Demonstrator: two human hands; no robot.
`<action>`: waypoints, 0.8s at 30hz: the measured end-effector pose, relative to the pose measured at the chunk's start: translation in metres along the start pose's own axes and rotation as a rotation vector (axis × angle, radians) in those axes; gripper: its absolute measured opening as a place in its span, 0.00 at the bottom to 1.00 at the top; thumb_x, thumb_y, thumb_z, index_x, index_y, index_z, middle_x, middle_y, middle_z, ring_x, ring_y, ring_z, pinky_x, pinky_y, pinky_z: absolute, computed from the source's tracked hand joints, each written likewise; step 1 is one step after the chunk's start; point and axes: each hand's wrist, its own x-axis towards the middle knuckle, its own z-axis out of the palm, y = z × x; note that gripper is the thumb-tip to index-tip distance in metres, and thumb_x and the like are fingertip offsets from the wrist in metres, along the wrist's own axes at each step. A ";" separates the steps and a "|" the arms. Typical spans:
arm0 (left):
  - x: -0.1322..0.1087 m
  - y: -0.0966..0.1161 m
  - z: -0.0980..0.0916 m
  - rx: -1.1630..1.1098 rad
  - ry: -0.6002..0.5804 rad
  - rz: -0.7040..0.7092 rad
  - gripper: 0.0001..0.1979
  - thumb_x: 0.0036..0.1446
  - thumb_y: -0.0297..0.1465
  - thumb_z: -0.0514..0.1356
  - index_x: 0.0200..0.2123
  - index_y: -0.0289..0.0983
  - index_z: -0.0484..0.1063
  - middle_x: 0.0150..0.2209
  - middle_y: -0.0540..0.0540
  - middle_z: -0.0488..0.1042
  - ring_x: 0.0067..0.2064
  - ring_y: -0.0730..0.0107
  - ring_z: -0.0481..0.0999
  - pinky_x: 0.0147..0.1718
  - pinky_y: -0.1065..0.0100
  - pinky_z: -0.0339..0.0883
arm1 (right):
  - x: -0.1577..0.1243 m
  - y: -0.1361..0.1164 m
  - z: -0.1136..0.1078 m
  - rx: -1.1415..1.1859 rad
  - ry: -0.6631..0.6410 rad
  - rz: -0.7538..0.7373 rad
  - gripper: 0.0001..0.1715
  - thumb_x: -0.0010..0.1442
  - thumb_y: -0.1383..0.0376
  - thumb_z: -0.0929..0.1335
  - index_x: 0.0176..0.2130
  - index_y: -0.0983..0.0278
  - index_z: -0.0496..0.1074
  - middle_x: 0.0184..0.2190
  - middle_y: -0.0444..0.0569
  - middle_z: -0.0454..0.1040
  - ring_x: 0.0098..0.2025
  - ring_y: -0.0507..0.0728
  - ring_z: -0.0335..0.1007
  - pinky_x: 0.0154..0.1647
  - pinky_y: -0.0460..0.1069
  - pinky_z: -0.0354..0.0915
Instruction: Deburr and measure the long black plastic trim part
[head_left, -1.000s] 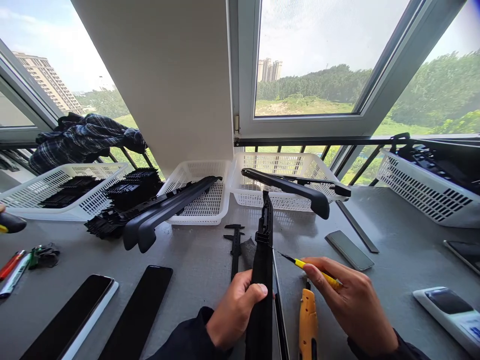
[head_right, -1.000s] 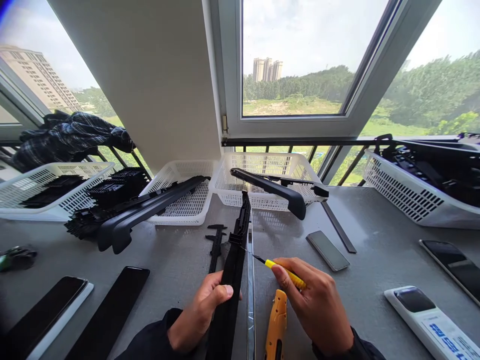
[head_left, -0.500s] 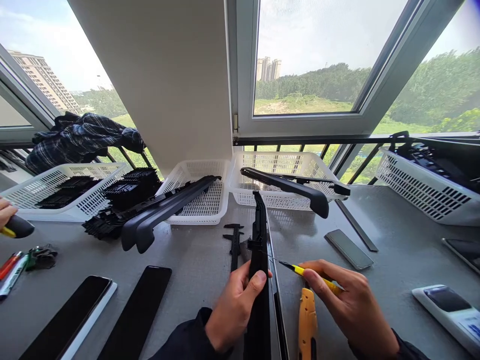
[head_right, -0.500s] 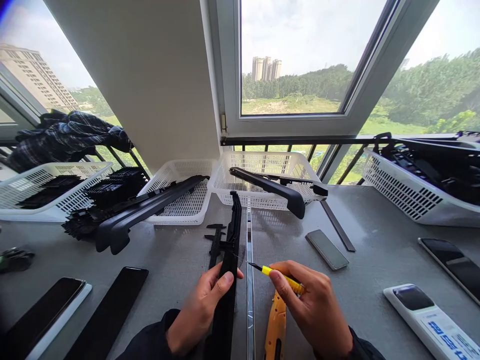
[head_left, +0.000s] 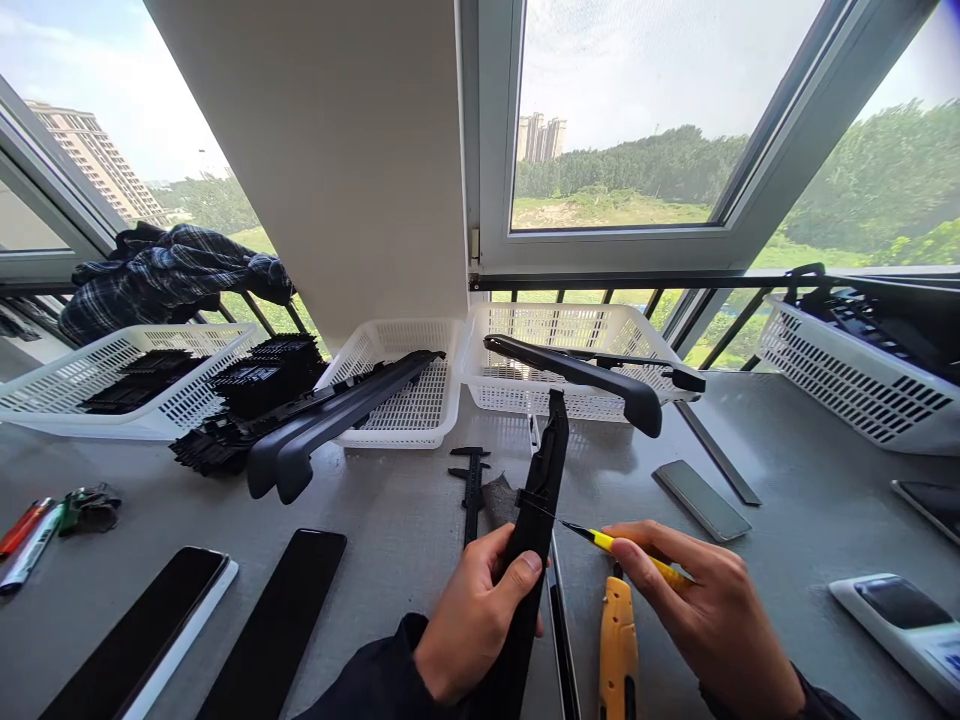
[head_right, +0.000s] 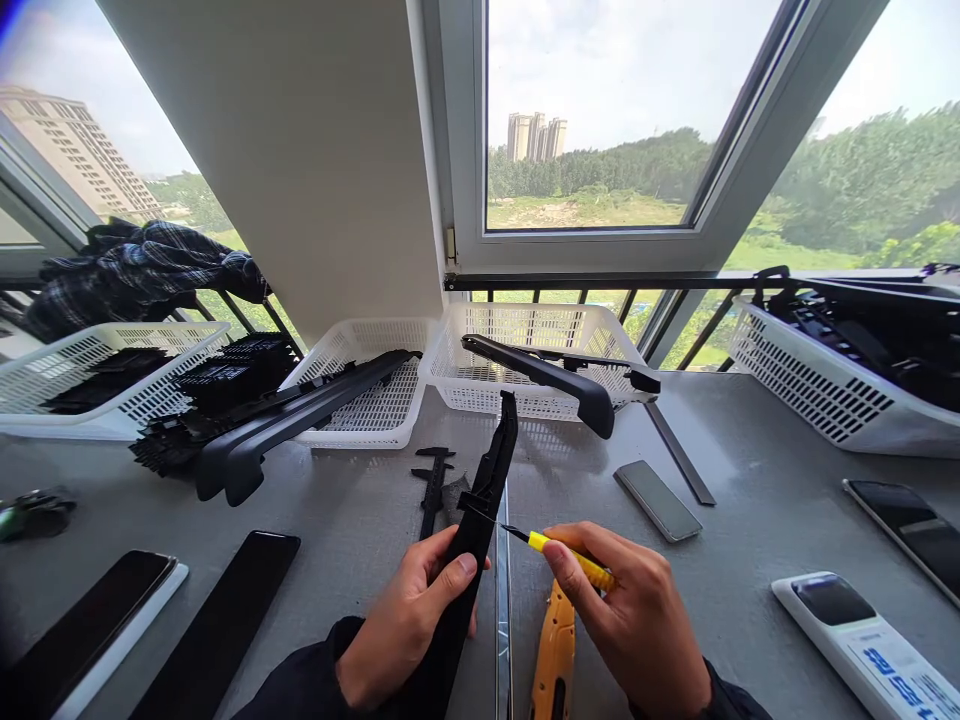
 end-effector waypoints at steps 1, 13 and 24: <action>0.000 0.000 0.000 0.012 0.005 -0.006 0.24 0.62 0.54 0.62 0.38 0.37 0.71 0.24 0.53 0.69 0.25 0.73 0.65 0.25 0.72 0.59 | 0.000 0.000 0.000 -0.004 -0.012 -0.003 0.21 0.72 0.50 0.67 0.35 0.58 0.83 0.28 0.44 0.83 0.28 0.54 0.78 0.29 0.45 0.69; 0.002 -0.007 -0.005 0.047 0.055 -0.017 0.22 0.63 0.52 0.60 0.34 0.37 0.69 0.24 0.53 0.67 0.26 0.73 0.66 0.26 0.70 0.60 | -0.004 -0.006 0.005 0.005 -0.087 0.029 0.20 0.73 0.51 0.66 0.37 0.58 0.81 0.32 0.45 0.82 0.32 0.55 0.78 0.35 0.47 0.68; 0.001 -0.010 -0.006 0.029 0.071 -0.017 0.21 0.65 0.50 0.59 0.36 0.36 0.71 0.25 0.52 0.68 0.27 0.72 0.65 0.28 0.69 0.60 | -0.003 0.001 0.002 -0.028 -0.045 -0.044 0.19 0.72 0.52 0.67 0.37 0.59 0.82 0.30 0.45 0.83 0.30 0.55 0.79 0.32 0.46 0.69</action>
